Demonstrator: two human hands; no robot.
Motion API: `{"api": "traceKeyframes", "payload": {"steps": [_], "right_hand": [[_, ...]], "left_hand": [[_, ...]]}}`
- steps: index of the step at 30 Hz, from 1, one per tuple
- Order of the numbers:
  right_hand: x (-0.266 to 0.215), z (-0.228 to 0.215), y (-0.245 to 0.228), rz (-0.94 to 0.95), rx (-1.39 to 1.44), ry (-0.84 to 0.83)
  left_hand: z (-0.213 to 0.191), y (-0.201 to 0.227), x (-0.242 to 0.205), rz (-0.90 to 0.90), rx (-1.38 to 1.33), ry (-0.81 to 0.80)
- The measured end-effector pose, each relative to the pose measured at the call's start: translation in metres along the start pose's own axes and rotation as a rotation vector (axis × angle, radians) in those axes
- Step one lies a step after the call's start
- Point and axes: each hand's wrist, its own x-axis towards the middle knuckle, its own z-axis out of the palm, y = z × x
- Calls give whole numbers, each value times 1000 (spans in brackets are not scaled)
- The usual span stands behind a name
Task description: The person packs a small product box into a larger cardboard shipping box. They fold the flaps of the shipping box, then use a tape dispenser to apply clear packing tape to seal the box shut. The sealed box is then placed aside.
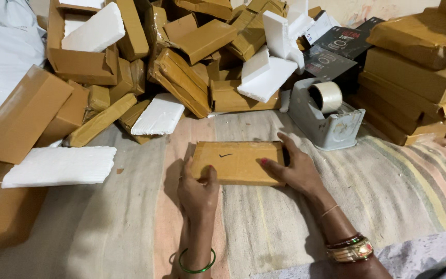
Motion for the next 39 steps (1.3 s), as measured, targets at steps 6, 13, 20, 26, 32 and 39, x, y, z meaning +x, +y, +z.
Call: {"api": "traceKeyframes", "payload": {"steps": [6,13,20,26,32,39], "right_hand": [[-12,-12,2,-200,961,-118],[-1,-13,20,-253,1021,-149],[-7,2,28,-423,607,-86],[3,11,27,-453,215,142],[-4,9,23,-234,144,369],[-3,-23,55,-218,82,774]], "left_hand": [[-11,-16,8,156,-560,-16],[-6,-30,8,202,-971,-134],[-9,-27,12,443,-696,-13],[-12,-24,7,215,-850,-42],[-15,-1,-2,148,-340,-11],[-16,28,-10,843,212,102]]}}
